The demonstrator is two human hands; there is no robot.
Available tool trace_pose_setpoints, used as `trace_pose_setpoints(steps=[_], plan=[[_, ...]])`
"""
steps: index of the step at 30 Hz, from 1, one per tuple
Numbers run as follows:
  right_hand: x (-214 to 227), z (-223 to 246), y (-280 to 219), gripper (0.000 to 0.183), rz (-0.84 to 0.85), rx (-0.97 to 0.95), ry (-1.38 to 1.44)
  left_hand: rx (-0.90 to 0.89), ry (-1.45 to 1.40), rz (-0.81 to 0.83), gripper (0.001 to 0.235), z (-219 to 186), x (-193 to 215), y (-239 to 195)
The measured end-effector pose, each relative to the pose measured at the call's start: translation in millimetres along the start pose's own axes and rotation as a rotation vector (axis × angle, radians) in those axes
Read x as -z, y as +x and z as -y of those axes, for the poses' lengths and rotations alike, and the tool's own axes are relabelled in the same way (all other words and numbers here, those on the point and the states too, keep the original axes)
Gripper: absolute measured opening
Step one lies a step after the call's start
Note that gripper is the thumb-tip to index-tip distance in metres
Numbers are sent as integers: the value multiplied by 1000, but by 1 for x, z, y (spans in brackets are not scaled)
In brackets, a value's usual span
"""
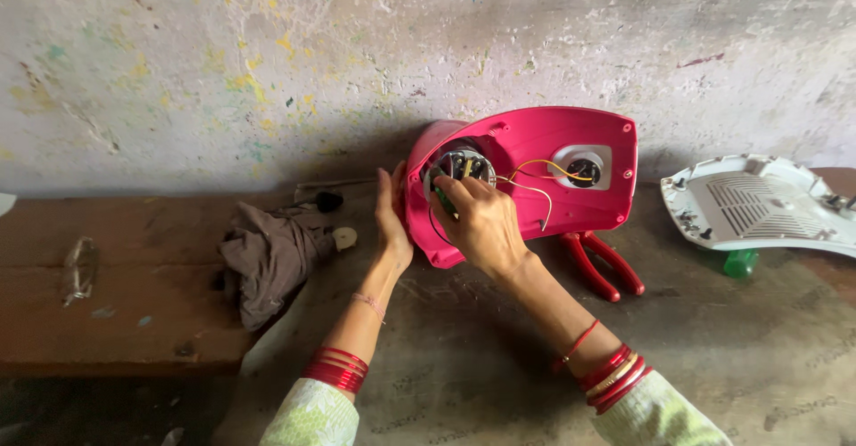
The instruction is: The person uses a screwdriver and pliers to disassemble and work on the internal motor and wiring of a red plastic appliance housing, using a cloth to wipe components and rotating the unit to access different parts.
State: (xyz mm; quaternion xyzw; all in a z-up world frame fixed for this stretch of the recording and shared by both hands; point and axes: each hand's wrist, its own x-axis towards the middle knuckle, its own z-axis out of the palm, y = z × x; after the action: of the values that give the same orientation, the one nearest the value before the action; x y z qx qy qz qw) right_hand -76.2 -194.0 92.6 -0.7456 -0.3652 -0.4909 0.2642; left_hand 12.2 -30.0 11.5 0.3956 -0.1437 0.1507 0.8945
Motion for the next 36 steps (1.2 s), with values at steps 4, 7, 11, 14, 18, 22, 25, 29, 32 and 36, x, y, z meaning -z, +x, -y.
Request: trace_pose_setpoints(steps=[4, 7, 11, 14, 18, 22, 25, 29, 32, 36], plan=[[-1, 9, 9, 20, 134, -76, -81, -485, 528, 190, 62, -9, -15, -20], [-2, 15, 22, 28, 298, -235, -167, -607, 701, 170, 58, -18, -25, -30], [3, 20, 34, 44, 454, -451, -277, -580, 593, 131, 52, -19, -36, -35], [4, 21, 42, 45, 416, -449, -289, -664, 657, 88, 49, -17, -38, -36], [-4, 16, 56, 38, 469, -516, -271, -598, 555, 49, 51, -15, -38, -32], [-17, 2, 63, 27, 528, -540, -345, -651, 626, 19, 51, -14, -37, -29], [-24, -5, 58, 22, 461, -530, -316, -659, 639, 29, 51, -14, -35, -30], [-26, -8, 56, 25, 307, -508, -221, -683, 638, 54, 52, -16, -36, -29], [-26, -5, 54, 25, 275, -527, -167, -675, 635, 40, 53, -16, -36, -29], [-28, 4, 53, 20, 296, -502, -286, -647, 609, 20, 51, -14, -37, -27]])
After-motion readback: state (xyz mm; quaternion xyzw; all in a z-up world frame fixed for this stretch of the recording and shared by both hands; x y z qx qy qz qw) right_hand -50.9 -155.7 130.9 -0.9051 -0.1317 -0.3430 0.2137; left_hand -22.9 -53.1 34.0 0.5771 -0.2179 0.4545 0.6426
